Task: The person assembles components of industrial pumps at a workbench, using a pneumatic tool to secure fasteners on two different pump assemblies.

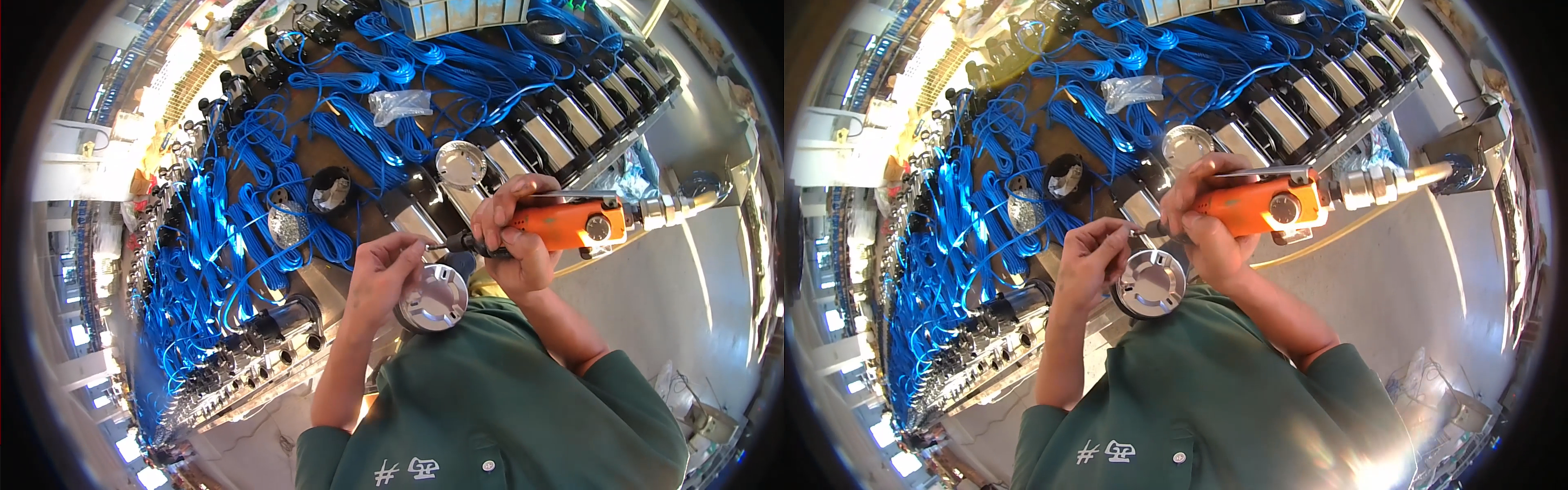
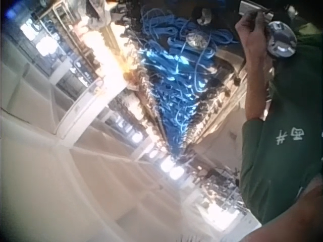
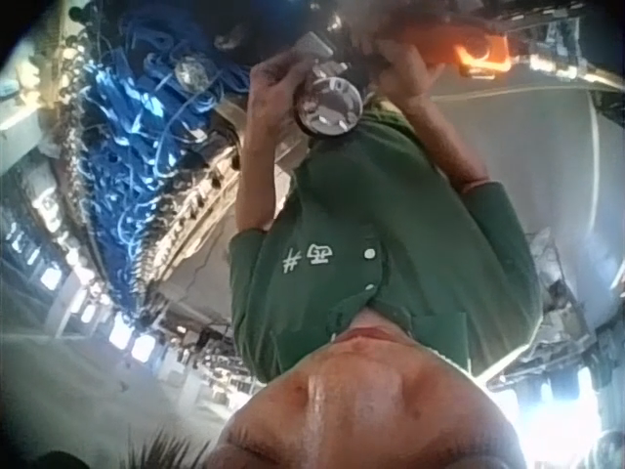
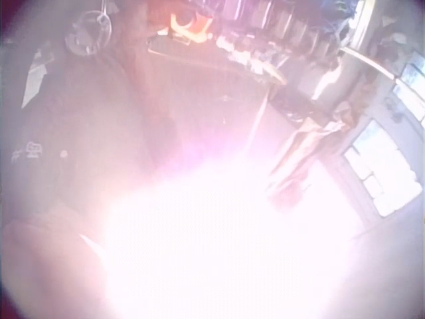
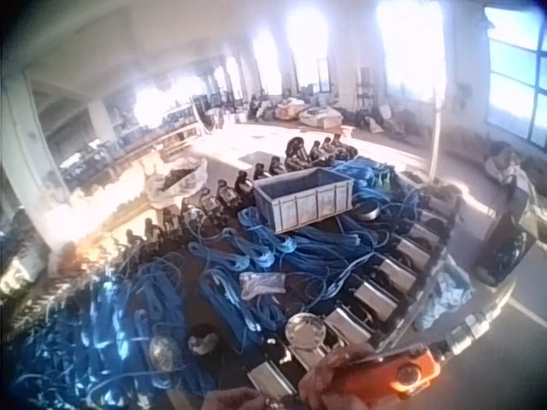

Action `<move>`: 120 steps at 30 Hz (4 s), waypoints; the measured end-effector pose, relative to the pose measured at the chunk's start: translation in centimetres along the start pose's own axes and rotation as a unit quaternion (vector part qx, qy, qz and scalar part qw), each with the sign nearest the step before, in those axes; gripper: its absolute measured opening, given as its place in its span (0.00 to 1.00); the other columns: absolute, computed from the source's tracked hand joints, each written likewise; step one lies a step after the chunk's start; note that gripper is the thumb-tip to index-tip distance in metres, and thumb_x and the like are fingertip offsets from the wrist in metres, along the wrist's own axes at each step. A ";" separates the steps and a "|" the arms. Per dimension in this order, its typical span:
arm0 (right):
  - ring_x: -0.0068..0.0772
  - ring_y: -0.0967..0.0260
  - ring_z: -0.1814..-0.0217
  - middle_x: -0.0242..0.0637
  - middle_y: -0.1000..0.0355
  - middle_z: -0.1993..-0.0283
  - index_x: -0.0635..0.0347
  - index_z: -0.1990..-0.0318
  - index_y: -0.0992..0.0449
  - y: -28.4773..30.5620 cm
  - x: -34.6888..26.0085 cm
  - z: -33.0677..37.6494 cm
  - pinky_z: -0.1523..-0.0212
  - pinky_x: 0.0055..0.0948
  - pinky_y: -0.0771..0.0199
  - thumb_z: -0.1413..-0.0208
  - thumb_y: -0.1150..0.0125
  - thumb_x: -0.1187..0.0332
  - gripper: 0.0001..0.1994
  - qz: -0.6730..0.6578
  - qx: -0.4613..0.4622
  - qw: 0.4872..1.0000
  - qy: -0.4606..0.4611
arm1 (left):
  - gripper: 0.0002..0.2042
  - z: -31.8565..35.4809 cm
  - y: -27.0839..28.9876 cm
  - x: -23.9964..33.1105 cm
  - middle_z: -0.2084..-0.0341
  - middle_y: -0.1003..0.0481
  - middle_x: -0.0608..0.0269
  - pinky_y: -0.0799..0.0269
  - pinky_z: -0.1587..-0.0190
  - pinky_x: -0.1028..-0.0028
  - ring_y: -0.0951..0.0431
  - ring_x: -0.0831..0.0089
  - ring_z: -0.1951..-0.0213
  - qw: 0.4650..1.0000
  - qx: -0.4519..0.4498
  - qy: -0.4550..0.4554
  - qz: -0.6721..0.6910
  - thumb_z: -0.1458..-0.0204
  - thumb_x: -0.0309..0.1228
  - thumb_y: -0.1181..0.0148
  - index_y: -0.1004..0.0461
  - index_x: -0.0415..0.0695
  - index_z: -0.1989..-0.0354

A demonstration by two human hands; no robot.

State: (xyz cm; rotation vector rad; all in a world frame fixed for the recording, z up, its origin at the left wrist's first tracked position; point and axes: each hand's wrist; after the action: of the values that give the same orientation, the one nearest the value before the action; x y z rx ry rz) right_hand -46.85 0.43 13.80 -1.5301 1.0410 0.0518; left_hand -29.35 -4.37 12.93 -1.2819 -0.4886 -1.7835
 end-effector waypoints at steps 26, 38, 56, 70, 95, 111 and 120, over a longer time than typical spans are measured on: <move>0.27 0.39 0.79 0.39 0.37 0.70 0.63 0.55 0.38 5.7 1.2 3.1 0.72 0.30 0.33 0.62 0.50 0.77 0.21 0.029 0.046 0.995 -0.087 | 0.46 5.2 -2.0 -6.4 0.63 0.39 0.53 0.35 0.56 0.63 0.35 0.56 0.60 0.837 0.127 -0.147 -0.512 0.76 0.35 0.23 0.40 0.38 0.43; 0.25 0.38 0.76 0.36 0.36 0.73 0.65 0.56 0.38 4.4 1.7 3.5 0.72 0.26 0.33 0.60 0.54 0.82 0.19 0.079 0.003 0.992 -0.096 | 0.44 5.3 -1.9 -5.8 0.63 0.37 0.53 0.34 0.56 0.64 0.33 0.56 0.60 0.850 0.126 -0.131 -0.495 0.76 0.33 0.24 0.39 0.37 0.44; 0.26 0.37 0.73 0.41 0.37 0.70 0.61 0.58 0.41 3.7 1.9 2.9 0.73 0.26 0.29 0.60 0.55 0.86 0.18 0.206 -0.133 0.963 -0.110 | 0.45 4.3 0.0 -4.9 0.62 0.38 0.54 0.30 0.58 0.65 0.31 0.57 0.61 0.873 0.062 -0.122 -0.467 0.78 0.31 0.23 0.39 0.39 0.44; 0.26 0.36 0.72 0.41 0.37 0.70 0.61 0.58 0.41 3.4 2.0 2.9 0.71 0.26 0.28 0.60 0.55 0.86 0.18 0.237 -0.134 0.955 -0.114 | 0.45 4.2 0.5 -5.1 0.63 0.37 0.55 0.31 0.59 0.65 0.32 0.58 0.61 0.878 0.054 -0.118 -0.461 0.79 0.31 0.23 0.38 0.40 0.44; 0.29 0.37 0.78 0.39 0.36 0.72 0.61 0.56 0.40 -1.9 1.6 1.9 0.73 0.30 0.32 0.64 0.55 0.85 0.22 -0.029 0.004 0.996 -0.084 | 0.08 6.2 1.9 -4.5 0.71 0.26 0.51 0.31 0.71 0.69 0.31 0.71 0.75 0.936 0.183 -0.042 0.299 0.37 0.33 0.58 0.34 0.42 0.59; 0.22 0.40 0.78 0.36 0.39 0.67 0.61 0.53 0.41 -3.1 2.0 2.3 0.71 0.26 0.34 0.59 0.54 0.76 0.21 -0.023 -0.061 0.994 -0.092 | 0.06 5.8 1.0 -4.2 0.73 0.22 0.51 0.32 0.78 0.76 0.31 0.78 0.80 0.934 0.113 -0.012 0.339 0.45 0.28 0.42 0.29 0.38 0.65; 0.27 0.37 0.78 0.40 0.37 0.72 0.61 0.57 0.40 -2.3 2.0 3.1 0.71 0.32 0.31 0.61 0.55 0.85 0.20 -0.025 -0.078 0.989 -0.120 | 0.08 6.2 2.0 -5.2 0.81 0.30 0.65 0.43 0.83 0.84 0.39 0.85 0.85 0.972 0.092 0.036 0.215 0.43 0.30 0.44 0.28 0.36 0.63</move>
State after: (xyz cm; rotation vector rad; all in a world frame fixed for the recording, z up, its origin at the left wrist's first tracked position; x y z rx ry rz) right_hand -42.68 1.56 13.58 -1.6455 0.8218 0.2819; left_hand -23.72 1.12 10.38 -1.0919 -0.2983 -1.3807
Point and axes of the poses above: each hand's wrist, its own z-axis away from the middle knuckle, its own y-axis out of the back of the hand, x = y × z
